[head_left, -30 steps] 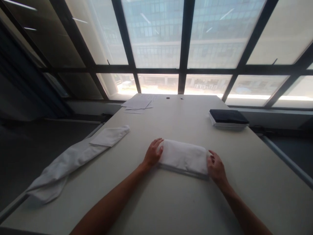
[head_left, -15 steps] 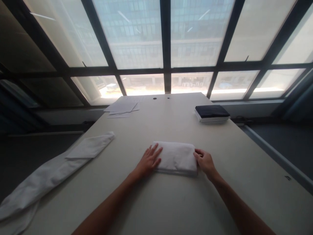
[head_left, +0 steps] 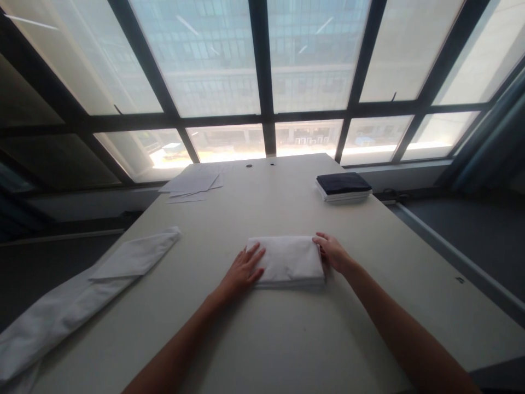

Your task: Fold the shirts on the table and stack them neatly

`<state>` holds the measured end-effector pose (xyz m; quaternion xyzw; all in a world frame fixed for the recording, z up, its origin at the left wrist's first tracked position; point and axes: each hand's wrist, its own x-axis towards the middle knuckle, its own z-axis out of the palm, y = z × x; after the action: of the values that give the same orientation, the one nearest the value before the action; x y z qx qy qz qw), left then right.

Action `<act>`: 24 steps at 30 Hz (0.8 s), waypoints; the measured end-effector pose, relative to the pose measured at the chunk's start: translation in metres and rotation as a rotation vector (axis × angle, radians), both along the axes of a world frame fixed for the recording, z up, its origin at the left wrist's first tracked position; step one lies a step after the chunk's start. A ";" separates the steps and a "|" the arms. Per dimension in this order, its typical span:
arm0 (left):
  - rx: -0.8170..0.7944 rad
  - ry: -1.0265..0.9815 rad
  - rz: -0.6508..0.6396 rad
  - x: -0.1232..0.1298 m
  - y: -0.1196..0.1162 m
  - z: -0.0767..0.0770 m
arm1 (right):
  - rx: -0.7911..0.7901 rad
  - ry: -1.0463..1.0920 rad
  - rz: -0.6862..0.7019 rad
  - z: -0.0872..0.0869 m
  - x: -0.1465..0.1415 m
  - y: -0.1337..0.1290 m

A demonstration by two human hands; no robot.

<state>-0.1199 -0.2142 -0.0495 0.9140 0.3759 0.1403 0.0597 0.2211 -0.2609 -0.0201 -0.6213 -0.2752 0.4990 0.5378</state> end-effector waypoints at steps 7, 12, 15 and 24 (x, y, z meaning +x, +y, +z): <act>0.014 -0.026 -0.017 0.001 0.001 0.000 | 0.185 -0.064 -0.086 -0.009 -0.015 0.016; 0.011 -0.021 -0.014 0.002 0.002 0.001 | 0.160 -0.086 -0.195 -0.008 -0.016 0.019; 0.005 -0.025 -0.016 0.003 0.002 0.000 | 0.184 -0.064 -0.192 -0.011 -0.015 0.020; -0.067 0.014 0.177 0.018 -0.011 0.030 | 0.353 -0.314 -0.208 -0.029 -0.011 0.022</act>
<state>-0.1021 -0.2251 -0.0193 0.8756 0.4603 0.1258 0.0751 0.2100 -0.2387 -0.0495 -0.6125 -0.3729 0.2826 0.6371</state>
